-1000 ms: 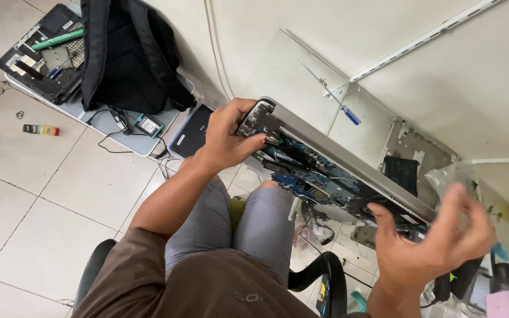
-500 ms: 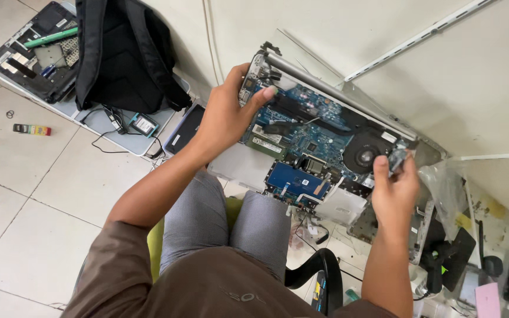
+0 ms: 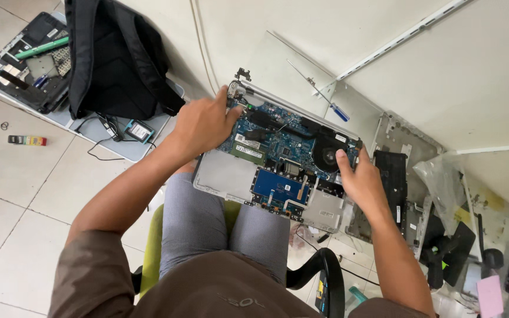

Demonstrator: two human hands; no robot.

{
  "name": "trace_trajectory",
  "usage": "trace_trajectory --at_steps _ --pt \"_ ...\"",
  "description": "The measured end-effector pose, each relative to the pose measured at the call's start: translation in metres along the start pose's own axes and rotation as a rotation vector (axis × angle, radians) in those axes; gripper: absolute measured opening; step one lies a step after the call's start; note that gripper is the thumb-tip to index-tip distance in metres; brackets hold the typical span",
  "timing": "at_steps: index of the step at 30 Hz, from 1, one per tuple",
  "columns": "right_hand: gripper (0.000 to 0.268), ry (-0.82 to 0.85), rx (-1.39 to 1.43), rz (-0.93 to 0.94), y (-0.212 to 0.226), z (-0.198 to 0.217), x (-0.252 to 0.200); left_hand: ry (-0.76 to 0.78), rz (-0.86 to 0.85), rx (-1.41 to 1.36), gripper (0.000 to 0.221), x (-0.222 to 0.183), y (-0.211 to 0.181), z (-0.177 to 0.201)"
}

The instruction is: The person works on the internal components of a disassembled laptop resting on their lap. They use their hands to connect and adjust small wires and connectors on the motherboard, occasionally lifting and tilting the device to access different areas.

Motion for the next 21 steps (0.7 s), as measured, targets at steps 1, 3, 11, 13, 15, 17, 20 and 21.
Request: trace_trajectory --at_steps 1,3,11,13,15,17,20,21 --pt "0.085 0.005 -0.004 -0.004 -0.006 -0.001 0.004 0.006 0.002 -0.004 0.065 -0.002 -0.004 0.001" --pt "0.088 0.031 -0.088 -0.022 -0.015 -0.005 0.016 0.021 -0.013 0.099 0.06 0.0 -0.012 0.007" --pt "0.083 0.041 -0.239 -0.102 0.008 0.002 0.014 0.012 -0.082 0.214 0.05 0.038 -0.003 -0.026" --pt "0.085 0.036 -0.308 -0.102 0.007 0.001 0.018 0.013 -0.088 0.201 0.05 0.032 -0.003 -0.016" --pt "0.081 0.08 -0.335 -0.128 0.011 0.002 0.018 -0.019 -0.112 0.05 0.053 0.022 -0.004 -0.001" --pt "0.078 0.089 -0.35 -0.126 0.006 0.001 0.025 -0.003 -0.128 -0.112 0.059 0.01 0.0 0.008" --pt "0.073 0.106 -0.331 -0.135 0.009 0.002 0.023 0.109 -0.179 -0.386 0.086 -0.016 0.01 0.021" --pt "0.072 0.111 -0.298 -0.141 0.012 0.004 0.021 0.2 -0.213 -0.497 0.109 -0.025 0.013 0.025"
Point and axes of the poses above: each hand's wrist, its own x-axis towards the middle knuckle, its own z-axis out of the back of the hand, y = z × x, the point moved 2 cm from there along x, towards the middle knuckle, and after that the axes turned 4 degrees about y, right-handed, at the moved point
